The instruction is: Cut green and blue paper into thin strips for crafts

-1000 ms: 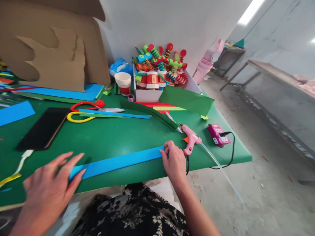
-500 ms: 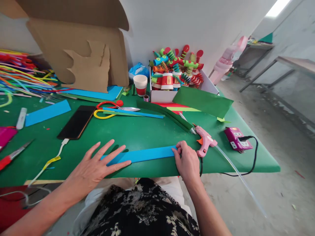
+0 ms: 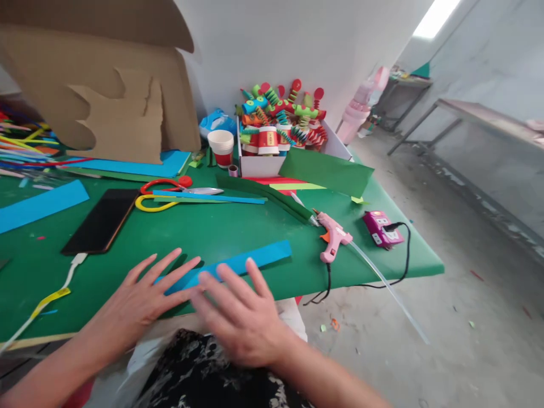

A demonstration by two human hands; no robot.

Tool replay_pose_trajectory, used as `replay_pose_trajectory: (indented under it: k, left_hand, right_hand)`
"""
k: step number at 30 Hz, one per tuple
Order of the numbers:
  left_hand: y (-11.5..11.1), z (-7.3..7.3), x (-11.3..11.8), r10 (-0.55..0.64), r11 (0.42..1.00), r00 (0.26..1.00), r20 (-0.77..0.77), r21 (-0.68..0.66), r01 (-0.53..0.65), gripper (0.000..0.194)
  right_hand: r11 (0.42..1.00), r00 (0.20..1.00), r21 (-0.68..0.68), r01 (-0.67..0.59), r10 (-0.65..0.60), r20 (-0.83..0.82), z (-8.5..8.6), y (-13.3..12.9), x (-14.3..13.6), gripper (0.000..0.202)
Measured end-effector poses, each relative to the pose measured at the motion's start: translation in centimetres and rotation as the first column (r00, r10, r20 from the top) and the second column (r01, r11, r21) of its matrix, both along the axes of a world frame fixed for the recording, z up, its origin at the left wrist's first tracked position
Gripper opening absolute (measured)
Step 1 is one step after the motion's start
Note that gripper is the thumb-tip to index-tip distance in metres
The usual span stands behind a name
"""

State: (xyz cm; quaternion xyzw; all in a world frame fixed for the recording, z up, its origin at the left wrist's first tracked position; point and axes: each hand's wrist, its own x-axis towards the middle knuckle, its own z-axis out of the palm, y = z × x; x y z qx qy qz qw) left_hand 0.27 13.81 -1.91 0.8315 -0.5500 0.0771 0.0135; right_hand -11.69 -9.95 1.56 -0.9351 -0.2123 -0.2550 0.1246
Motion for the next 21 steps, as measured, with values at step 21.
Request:
replay_pose_trajectory:
  k: [21]
  left_hand:
    - [0.3,-0.1,0.4,-0.022,1.000,1.000,-0.022,-0.023,0.021,0.058]
  right_hand:
    - [0.987,0.814,0.022,-0.162,0.147,-0.562,-2.1,-3.9,0.8,0.080]
